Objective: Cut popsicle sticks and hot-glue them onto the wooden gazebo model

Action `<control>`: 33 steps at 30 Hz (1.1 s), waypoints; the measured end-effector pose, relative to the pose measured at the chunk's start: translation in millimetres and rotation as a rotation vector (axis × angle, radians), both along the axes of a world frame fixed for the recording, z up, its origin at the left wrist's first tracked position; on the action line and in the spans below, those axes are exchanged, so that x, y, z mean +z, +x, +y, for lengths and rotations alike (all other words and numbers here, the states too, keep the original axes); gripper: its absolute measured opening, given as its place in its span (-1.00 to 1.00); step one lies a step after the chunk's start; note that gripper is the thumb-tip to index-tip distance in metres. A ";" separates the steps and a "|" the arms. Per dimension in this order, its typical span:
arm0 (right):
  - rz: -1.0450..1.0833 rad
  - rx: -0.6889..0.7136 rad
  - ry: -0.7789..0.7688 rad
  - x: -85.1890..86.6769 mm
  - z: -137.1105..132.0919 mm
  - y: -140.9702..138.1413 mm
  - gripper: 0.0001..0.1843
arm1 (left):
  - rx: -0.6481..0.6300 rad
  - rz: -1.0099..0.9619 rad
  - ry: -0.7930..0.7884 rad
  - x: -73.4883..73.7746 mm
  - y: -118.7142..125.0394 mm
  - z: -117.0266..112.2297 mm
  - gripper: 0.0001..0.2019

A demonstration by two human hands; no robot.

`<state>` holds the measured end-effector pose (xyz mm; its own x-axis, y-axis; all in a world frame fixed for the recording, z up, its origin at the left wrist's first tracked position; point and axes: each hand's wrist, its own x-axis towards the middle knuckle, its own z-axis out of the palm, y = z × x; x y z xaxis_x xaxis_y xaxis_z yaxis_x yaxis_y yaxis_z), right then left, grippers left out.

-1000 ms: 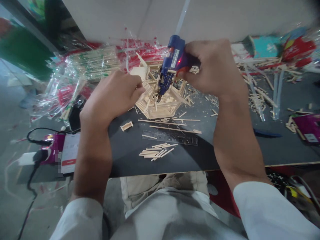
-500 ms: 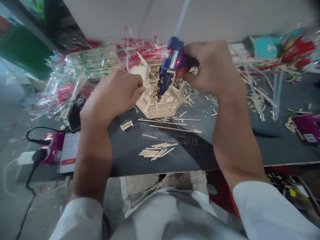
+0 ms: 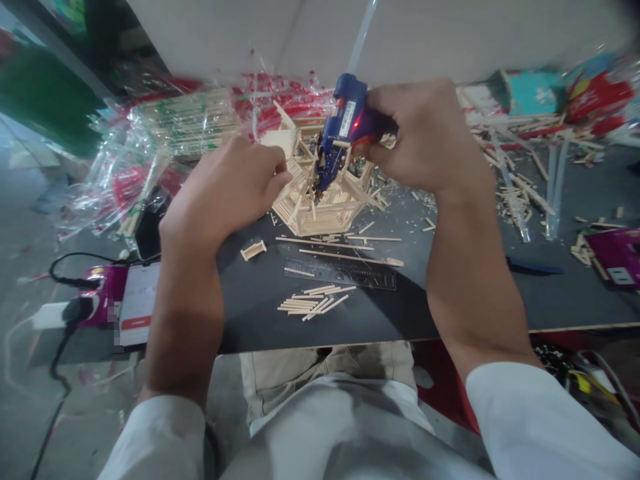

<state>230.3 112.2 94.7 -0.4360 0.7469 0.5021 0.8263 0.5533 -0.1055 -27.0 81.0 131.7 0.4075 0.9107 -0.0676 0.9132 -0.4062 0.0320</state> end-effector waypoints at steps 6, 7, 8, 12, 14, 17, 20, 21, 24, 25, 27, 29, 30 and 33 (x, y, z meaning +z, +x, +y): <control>-0.017 0.003 0.019 -1.0 1.2 -0.1 -0.79 | -0.005 -0.006 -0.018 1.9 0.7 -1.7 -0.55; -0.016 0.004 0.024 -1.4 1.6 -0.1 -0.78 | -0.018 0.016 -0.009 2.2 1.2 -1.7 -0.54; -0.014 0.005 0.031 -1.7 1.8 -0.2 -0.78 | -0.030 0.037 0.004 2.3 1.6 -1.4 -0.54; -0.019 -0.002 0.038 -1.9 1.4 -0.5 -0.78 | -0.049 0.097 0.040 2.3 1.8 -0.1 -0.55; -0.018 -0.007 0.035 -1.1 0.8 -0.2 -0.78 | -0.049 0.077 0.027 2.4 1.0 0.1 -0.56; 0.027 0.015 0.051 0.4 0.4 1.4 -0.81 | -0.057 0.025 0.010 1.9 -0.8 -0.1 -0.58; 0.075 0.007 0.104 1.5 0.5 2.6 -0.82 | -0.066 0.026 0.035 0.6 -2.0 0.3 -0.60; 0.085 -0.012 0.119 1.8 0.4 2.4 -0.81 | -0.069 0.032 0.042 0.3 -2.1 0.5 -0.60; 0.111 -0.072 0.130 3.0 -0.6 0.3 -0.82 | -0.063 0.038 0.045 1.0 -1.1 0.7 -0.59; 0.116 -0.089 0.129 3.7 -1.2 -0.8 -0.80 | -0.059 0.042 0.037 1.8 -0.4 0.5 -0.59; 0.119 -0.114 0.115 5.2 -2.5 -2.7 -0.76 | -0.052 0.051 0.021 3.4 0.7 0.0 -0.58; 0.125 -0.125 0.104 6.5 -3.6 -3.9 -0.72 | -0.053 0.055 0.009 4.5 1.2 -0.6 -0.57; 0.128 -0.122 0.097 6.8 -3.9 -4.1 -0.72 | -0.054 0.055 0.010 4.6 1.2 -0.7 -0.57; 0.143 -0.108 0.079 5.9 -4.0 -3.8 -0.70 | -0.062 0.070 0.032 3.7 0.4 -0.6 -0.62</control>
